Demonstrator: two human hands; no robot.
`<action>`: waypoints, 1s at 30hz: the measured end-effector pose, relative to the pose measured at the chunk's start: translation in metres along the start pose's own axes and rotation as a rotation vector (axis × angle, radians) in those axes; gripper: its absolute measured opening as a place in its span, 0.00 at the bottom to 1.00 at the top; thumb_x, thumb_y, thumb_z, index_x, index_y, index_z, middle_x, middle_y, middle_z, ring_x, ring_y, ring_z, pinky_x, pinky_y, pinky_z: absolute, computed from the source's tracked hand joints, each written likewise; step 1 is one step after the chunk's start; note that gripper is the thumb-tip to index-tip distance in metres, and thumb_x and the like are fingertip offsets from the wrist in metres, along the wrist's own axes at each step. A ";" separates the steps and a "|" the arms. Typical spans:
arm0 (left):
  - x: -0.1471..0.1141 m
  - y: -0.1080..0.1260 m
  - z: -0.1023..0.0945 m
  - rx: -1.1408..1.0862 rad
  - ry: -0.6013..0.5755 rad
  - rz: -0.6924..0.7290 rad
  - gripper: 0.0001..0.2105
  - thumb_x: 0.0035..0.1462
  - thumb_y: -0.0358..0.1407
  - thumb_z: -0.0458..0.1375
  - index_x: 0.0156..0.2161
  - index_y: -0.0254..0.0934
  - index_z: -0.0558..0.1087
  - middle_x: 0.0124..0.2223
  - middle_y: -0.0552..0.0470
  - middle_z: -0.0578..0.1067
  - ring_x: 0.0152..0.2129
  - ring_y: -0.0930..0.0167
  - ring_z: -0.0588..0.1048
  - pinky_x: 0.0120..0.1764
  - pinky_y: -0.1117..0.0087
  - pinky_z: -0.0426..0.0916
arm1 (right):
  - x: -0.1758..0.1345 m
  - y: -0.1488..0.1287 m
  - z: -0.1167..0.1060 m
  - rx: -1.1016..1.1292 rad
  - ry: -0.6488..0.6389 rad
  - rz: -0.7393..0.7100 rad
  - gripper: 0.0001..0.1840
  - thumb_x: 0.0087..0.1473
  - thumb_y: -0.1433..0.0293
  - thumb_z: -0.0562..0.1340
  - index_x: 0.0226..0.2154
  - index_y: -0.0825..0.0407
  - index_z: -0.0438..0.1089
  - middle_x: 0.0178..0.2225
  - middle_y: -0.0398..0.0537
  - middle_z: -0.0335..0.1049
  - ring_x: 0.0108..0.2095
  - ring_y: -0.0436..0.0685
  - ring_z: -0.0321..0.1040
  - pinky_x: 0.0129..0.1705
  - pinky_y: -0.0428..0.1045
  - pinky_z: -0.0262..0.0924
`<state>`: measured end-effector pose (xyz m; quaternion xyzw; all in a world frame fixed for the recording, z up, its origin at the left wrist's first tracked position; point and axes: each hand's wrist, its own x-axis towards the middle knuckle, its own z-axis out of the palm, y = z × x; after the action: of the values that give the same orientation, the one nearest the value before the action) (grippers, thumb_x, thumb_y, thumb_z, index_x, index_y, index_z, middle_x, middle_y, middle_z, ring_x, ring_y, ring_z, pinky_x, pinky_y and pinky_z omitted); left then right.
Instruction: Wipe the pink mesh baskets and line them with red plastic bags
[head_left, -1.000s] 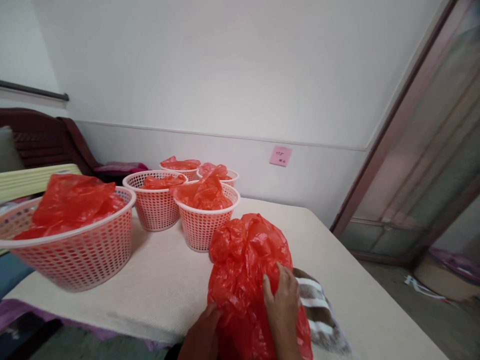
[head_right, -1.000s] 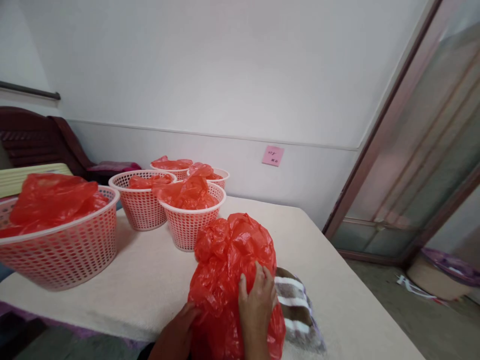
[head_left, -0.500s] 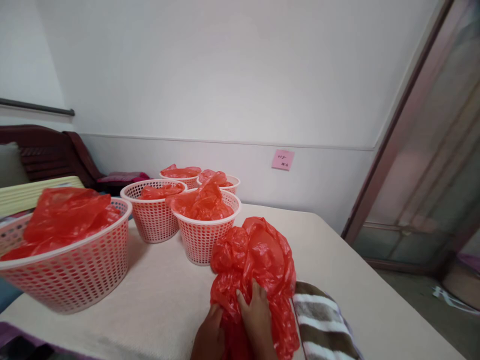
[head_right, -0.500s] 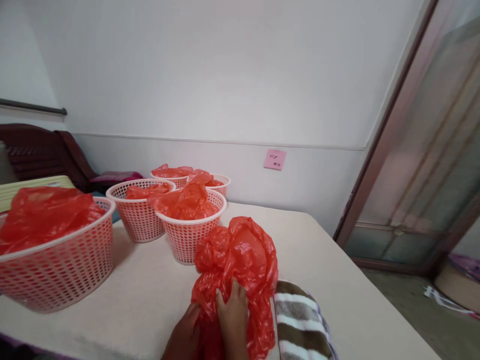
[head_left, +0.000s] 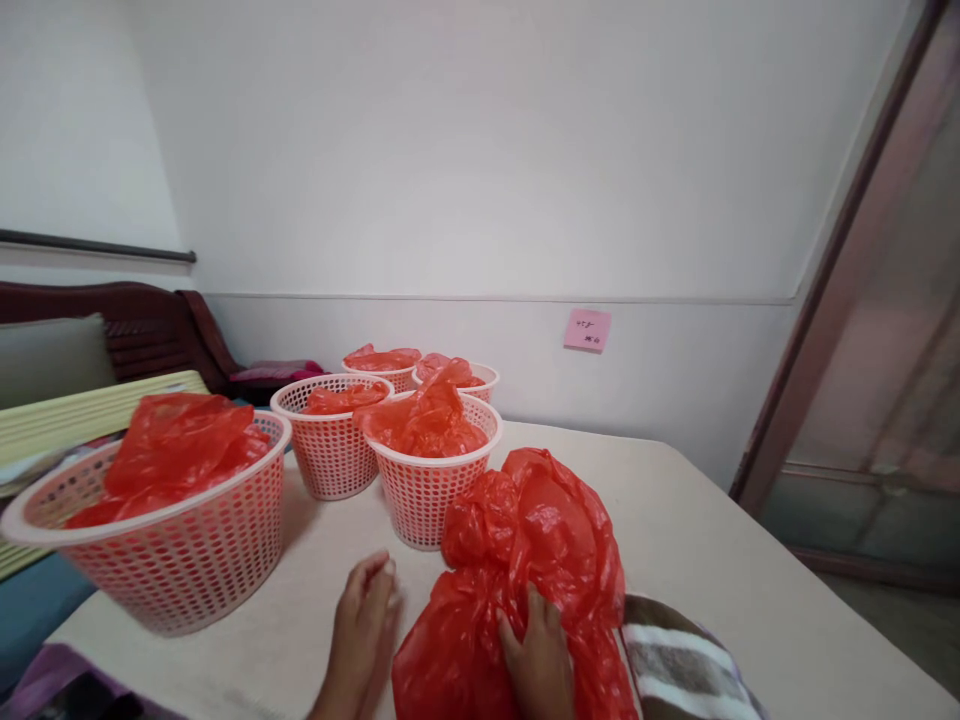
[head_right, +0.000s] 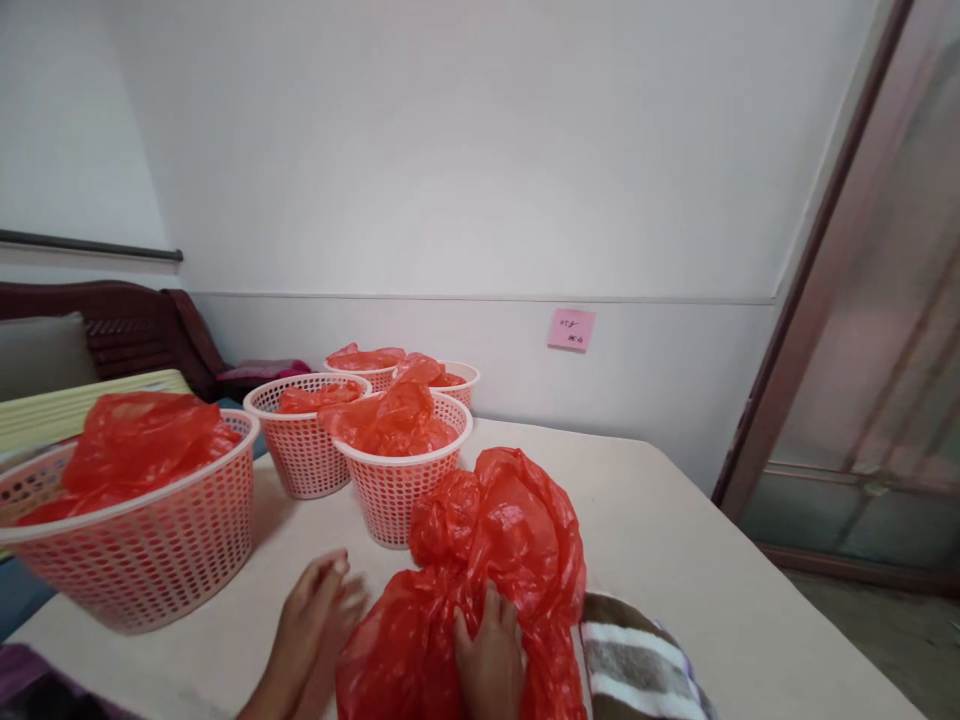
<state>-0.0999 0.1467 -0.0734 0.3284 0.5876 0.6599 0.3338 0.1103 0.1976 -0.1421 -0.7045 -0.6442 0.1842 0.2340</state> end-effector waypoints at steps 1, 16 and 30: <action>0.013 0.017 0.000 -0.008 -0.009 -0.003 0.21 0.53 0.53 0.58 0.42 0.37 0.71 0.41 0.47 0.75 0.41 0.62 0.76 0.42 0.61 0.72 | 0.000 0.000 0.001 0.003 0.004 -0.005 0.32 0.60 0.62 0.50 0.63 0.62 0.54 0.59 0.66 0.59 0.59 0.71 0.61 0.56 0.61 0.59; 0.109 0.109 0.056 -0.071 -0.073 -0.348 0.18 0.59 0.46 0.59 0.49 0.37 0.70 0.43 0.49 0.74 0.32 0.70 0.74 0.35 0.63 0.72 | -0.001 -0.002 0.000 -0.045 0.039 -0.007 0.31 0.60 0.61 0.53 0.61 0.59 0.59 0.58 0.63 0.63 0.57 0.69 0.64 0.54 0.59 0.62; 0.077 0.148 0.032 -0.375 0.029 -0.271 0.08 0.63 0.31 0.54 0.30 0.34 0.68 0.28 0.59 0.68 0.23 0.76 0.69 0.27 0.72 0.69 | -0.007 -0.005 -0.003 -0.008 0.054 0.000 0.30 0.59 0.63 0.53 0.61 0.59 0.59 0.58 0.62 0.63 0.57 0.69 0.63 0.56 0.59 0.60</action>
<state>-0.1248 0.2156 0.0798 0.1693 0.4983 0.7113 0.4659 0.1071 0.1905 -0.1369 -0.7099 -0.6386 0.1628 0.2485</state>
